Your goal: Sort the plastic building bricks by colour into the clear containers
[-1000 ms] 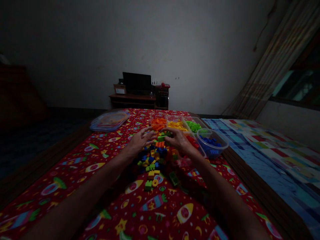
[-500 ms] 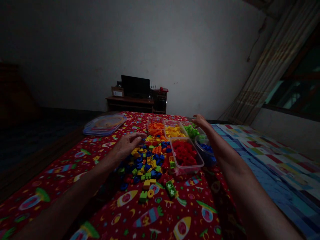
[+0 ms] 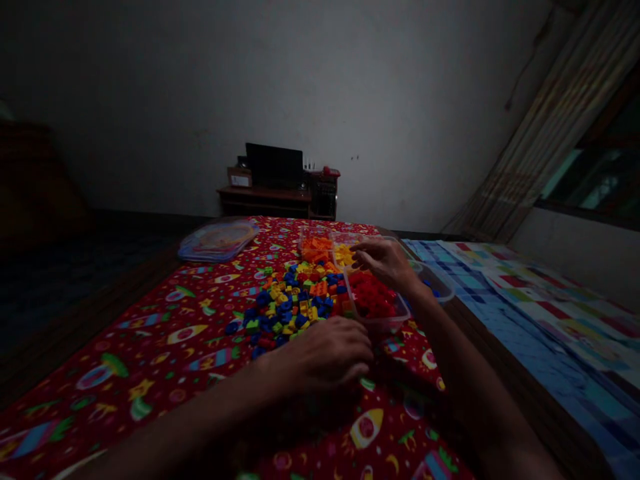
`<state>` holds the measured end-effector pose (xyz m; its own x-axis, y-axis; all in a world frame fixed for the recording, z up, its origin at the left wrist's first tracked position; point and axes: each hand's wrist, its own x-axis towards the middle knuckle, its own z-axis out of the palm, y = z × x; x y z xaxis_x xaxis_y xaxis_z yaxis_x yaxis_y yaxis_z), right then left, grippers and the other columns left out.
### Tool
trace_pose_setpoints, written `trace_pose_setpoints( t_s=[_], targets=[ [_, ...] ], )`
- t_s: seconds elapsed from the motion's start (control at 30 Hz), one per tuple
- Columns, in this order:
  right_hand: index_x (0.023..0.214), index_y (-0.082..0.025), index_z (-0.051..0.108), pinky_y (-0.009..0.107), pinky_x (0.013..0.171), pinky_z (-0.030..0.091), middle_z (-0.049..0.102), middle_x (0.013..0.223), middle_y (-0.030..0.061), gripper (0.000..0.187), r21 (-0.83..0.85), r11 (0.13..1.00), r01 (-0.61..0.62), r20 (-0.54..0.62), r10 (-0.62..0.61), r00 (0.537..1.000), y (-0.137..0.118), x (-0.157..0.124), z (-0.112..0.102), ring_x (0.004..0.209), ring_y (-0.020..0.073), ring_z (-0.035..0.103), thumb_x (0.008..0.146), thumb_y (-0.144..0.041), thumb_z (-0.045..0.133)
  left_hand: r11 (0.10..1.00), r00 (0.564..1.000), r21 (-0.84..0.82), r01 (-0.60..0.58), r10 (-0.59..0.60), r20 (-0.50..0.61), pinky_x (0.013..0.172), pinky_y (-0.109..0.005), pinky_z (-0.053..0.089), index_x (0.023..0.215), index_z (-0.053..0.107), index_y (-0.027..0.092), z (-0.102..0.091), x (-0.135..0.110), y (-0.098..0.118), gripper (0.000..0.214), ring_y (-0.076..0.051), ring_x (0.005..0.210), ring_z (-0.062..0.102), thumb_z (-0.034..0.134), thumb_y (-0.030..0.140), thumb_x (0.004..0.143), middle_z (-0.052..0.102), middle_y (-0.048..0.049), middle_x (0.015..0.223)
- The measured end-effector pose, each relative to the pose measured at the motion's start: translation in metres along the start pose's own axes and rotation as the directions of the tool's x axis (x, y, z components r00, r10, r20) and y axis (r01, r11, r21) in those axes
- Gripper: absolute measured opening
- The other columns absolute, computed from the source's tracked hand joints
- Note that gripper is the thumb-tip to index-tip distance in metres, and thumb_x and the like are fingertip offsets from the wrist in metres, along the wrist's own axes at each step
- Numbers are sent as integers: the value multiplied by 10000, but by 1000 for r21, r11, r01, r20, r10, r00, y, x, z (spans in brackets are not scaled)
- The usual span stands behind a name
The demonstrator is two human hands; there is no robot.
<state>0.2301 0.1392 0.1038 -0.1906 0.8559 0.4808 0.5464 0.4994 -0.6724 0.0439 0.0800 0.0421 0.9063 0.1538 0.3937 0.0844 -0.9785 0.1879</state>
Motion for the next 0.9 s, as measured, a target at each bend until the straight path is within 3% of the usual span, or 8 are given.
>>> trace_pose_setpoints(
  t_s=[0.1, 0.23, 0.4, 0.5, 0.6, 0.67, 0.77, 0.9],
  targets=[
    [935, -123, 695, 258, 631, 519, 708, 785, 76, 229, -96, 991, 95, 15, -94, 996, -10, -11, 5, 703, 150, 672, 831, -170, 497, 986, 982, 120, -117, 97, 161, 858, -304, 437, 850, 599, 210, 28, 0, 24, 52, -165, 903, 582, 560, 241, 867, 672, -22, 890],
    [1034, -131, 664, 273, 643, 485, 690, 810, 73, 262, -315, 926, 209, 187, -155, 970, -7, -28, 13, 714, 154, 626, 826, -126, 504, 942, 983, 326, -82, 22, 182, 807, -333, 440, 894, 566, 193, 42, -18, 10, 49, -179, 850, 561, 578, 190, 846, 641, -27, 929],
    [1117, -146, 605, 407, 856, 457, 653, 1002, 119, 297, -555, 693, 460, 492, -172, 853, 3, -63, 32, 975, 228, 572, 845, -107, 491, 907, 985, 418, -53, -22, 173, 991, -361, 361, 929, 572, 194, 23, -42, -29, 97, -190, 974, 547, 538, 137, 858, 631, -37, 990],
    [1160, -150, 569, 521, 966, 375, 606, 1110, 149, 331, -669, 537, 514, 505, -179, 844, 8, -83, 43, 1154, 288, 475, 857, -89, 448, 914, 990, 404, 29, -82, 115, 1030, -376, 336, 944, 588, 196, 7, -52, -46, 113, -192, 1037, 538, 528, 149, 860, 620, -56, 1047],
    [1220, -124, 527, 583, 1004, 305, 572, 1170, 177, 386, -711, 427, 558, 531, -194, 825, 14, -89, 51, 1206, 330, 422, 846, -76, 444, 930, 992, 356, 95, -120, 47, 1022, -372, 358, 972, 605, 199, -3, -57, -63, 136, -206, 1120, 509, 534, 181, 858, 618, -70, 1091],
    [1240, -116, 512, 565, 1003, 305, 565, 1183, 180, 403, -699, 416, 581, 559, -187, 807, 16, -85, 54, 1176, 326, 449, 844, -78, 451, 944, 989, 298, 143, -148, -6, 1013, -362, 375, 978, 618, 199, -8, -60, -76, 147, -215, 1179, 478, 531, 205, 860, 627, -72, 1102],
    [1161, -130, 562, 445, 912, 384, 616, 1053, 146, 334, -699, 495, 516, 540, -107, 835, 12, -71, 55, 1001, 258, 550, 854, -78, 440, 956, 964, 151, 254, -238, -115, 995, -355, 401, 977, 641, 189, -14, -62, -93, 189, -215, 1169, 500, 484, 232, 882, 655, -76, 1076],
    [965, -148, 632, 276, 651, 362, 624, 775, 71, 184, -669, 642, 374, 479, -11, 878, 0, -45, 55, 683, 151, 537, 885, -167, 467, 874, 854, -112, 472, -485, -187, 839, -325, 489, 978, 672, 182, -25, -61, -106, 276, -205, 921, 624, 504, 361, 850, 696, -67, 988]
  ],
)
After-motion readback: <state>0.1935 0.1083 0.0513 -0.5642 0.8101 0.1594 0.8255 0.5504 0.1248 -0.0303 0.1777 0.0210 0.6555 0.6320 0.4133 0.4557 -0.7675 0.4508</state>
